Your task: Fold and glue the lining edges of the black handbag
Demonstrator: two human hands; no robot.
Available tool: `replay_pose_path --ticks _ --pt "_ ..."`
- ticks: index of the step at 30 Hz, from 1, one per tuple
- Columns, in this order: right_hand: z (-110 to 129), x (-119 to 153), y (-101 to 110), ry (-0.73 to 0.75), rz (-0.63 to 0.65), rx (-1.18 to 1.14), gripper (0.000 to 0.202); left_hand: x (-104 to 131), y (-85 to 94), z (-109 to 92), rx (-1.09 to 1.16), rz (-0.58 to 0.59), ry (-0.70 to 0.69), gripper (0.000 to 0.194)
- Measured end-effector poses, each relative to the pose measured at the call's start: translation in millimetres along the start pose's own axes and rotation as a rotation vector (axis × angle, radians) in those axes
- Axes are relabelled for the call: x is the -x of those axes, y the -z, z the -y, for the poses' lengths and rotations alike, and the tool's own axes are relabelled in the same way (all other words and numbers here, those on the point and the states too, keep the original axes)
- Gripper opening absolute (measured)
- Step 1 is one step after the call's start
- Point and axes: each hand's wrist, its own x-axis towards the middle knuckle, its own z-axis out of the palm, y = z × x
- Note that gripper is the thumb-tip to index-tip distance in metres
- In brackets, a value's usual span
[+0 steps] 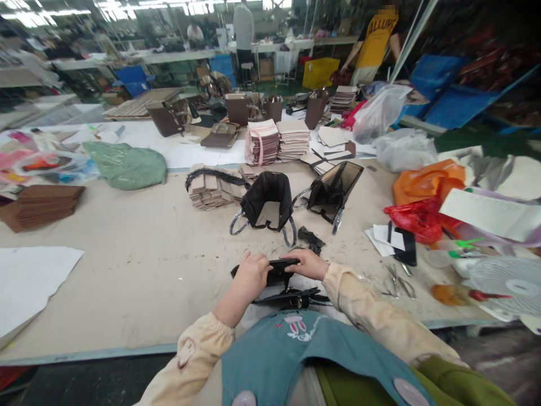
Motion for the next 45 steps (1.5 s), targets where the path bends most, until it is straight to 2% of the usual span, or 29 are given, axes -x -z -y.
replay_pose_path --ticks 3,7,12,17,23,27,32,35,36,39,45 --pt "5 3 -1 0.072 -0.117 -0.023 0.042 -2 0.4 0 0.018 -0.005 0.003 0.020" --pt "8 2 -3 0.110 -0.191 -0.066 0.030 -2 0.8 2 0.036 -0.023 0.023 0.017" --pt "5 -1 -4 0.121 -0.157 -0.020 0.028 -3 1.0 2 0.073 -0.031 0.023 0.016" --pt "6 -1 -4 0.147 -0.181 0.024 0.032 -5 1.8 0 0.060 -0.040 0.015 0.016" --pt "4 -2 -8 0.232 -0.209 0.222 0.039 -5 -3.0 2 0.031 -0.078 0.003 0.015" --pt "1 -3 -8 0.304 -0.235 0.316 0.037 -5 -6.7 3 0.015 -0.104 0.005 0.014" --pt "11 -2 -3 0.303 -0.172 0.424 0.027 -6 -9.0 5 -0.001 -0.124 0.012 0.014" --pt "19 -5 -5 0.272 -0.174 0.482 0.037 -6 -9.8 6 -0.005 -0.128 0.013 0.015" --pt "20 -6 -7 0.253 -0.182 0.501 0.034 -5 -9.9 5 -0.006 -0.129 0.014 0.015" --pt "19 -13 -14 0.223 -0.198 0.526 0.021 -4 -9.8 5 -0.004 -0.125 0.016 0.015" --pt "11 -19 -14 0.322 -0.178 0.479 0.029 -3 -8.6 3 -0.002 -0.128 0.022 0.015"
